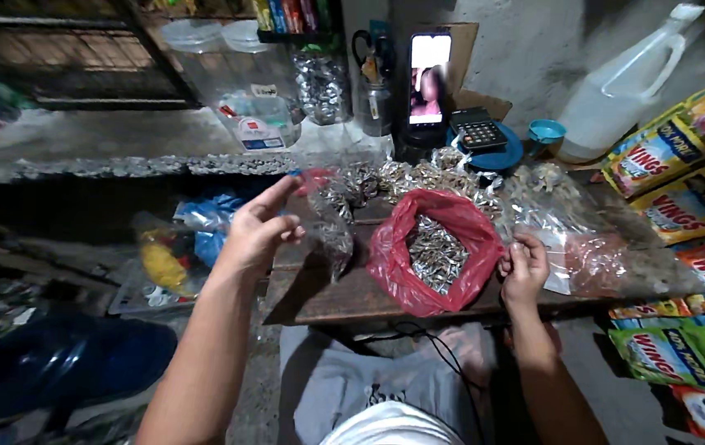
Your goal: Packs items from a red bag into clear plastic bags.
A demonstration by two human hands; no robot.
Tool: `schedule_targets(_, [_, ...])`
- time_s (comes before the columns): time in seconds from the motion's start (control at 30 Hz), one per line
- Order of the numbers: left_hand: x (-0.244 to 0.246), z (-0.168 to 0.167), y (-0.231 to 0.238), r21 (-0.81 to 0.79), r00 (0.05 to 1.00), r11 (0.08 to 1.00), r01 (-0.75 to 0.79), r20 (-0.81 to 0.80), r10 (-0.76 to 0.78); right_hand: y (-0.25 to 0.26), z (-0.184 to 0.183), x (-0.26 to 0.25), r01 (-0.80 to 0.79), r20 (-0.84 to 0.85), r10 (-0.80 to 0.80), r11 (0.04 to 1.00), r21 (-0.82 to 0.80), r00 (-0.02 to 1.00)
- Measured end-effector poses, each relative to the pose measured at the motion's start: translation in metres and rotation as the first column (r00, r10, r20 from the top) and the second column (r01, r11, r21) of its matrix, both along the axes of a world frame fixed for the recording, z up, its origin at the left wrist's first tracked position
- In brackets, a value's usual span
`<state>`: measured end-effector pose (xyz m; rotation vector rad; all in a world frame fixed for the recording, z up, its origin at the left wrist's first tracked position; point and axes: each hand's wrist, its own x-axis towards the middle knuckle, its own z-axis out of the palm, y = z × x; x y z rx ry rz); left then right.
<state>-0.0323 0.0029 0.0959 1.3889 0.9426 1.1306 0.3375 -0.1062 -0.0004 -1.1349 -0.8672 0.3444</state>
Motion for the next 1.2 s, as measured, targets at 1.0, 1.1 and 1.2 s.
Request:
schedule_targets(1.0, [0.013, -0.08, -0.03, 0.322, 0.872, 0.837, -0.442, -0.063, 0.485, 0.005, -0.025, -0.009, 0.069, 0.021, -0.068, 0.996, -0.05, 0.997])
schedule_targets(1.1, [0.041, -0.114, -0.044, 0.297, 0.844, 0.862, -0.411, -0.234, 0.483, 0.006, -0.024, -0.009, 0.071, 0.033, -0.069, 0.996, -0.061, 0.997])
schedule_targets(1.2, [0.056, -0.118, -0.041, 0.312, 0.727, 0.905, -0.289, -0.543, 0.42, 0.004, -0.025, -0.009, 0.064, 0.048, -0.06, 0.994, -0.086, 0.997])
